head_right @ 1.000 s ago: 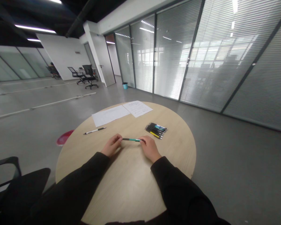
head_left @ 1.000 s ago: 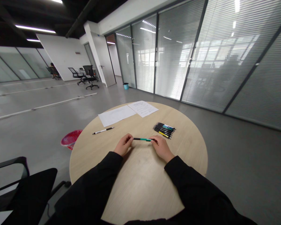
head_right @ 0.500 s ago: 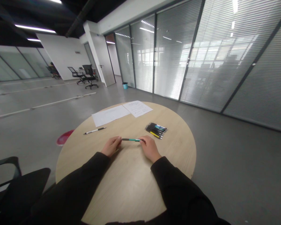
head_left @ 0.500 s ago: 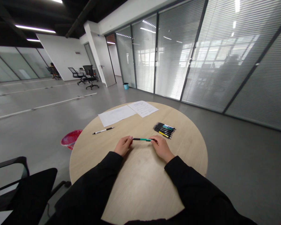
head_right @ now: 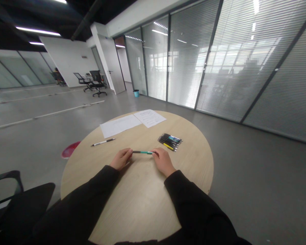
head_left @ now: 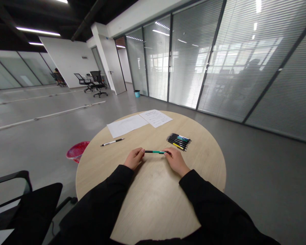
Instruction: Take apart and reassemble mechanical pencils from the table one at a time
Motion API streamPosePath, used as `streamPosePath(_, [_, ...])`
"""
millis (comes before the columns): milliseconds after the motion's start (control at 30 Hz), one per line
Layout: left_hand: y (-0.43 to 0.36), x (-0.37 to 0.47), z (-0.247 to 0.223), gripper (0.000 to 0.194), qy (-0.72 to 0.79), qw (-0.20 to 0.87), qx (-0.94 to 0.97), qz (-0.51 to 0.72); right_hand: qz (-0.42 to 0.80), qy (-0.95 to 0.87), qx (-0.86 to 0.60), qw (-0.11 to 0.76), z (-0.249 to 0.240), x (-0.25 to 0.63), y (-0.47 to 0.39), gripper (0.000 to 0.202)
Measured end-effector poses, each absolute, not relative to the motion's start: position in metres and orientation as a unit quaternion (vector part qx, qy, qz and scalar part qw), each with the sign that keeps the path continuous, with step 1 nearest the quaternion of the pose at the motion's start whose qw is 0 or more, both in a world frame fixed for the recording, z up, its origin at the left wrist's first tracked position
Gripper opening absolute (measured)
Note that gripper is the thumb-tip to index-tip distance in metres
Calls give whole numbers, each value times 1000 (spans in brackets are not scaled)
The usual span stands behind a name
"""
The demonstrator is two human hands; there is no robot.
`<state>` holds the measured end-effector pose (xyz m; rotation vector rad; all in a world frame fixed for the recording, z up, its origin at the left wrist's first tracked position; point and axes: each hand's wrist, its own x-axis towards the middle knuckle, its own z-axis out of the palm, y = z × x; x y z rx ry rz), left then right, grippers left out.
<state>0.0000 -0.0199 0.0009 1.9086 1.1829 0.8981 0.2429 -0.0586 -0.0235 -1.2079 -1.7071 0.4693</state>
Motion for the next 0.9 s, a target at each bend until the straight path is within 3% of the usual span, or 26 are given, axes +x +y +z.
streamPosePath(600, [-20, 1, 1, 47, 465, 350, 725, 368, 202, -696, -497, 478, -22, 243, -60, 20])
streamPosePath(900, [-19, 3, -2, 28, 432, 380, 702, 420, 196, -694, -501, 479, -24, 243, -58, 20])
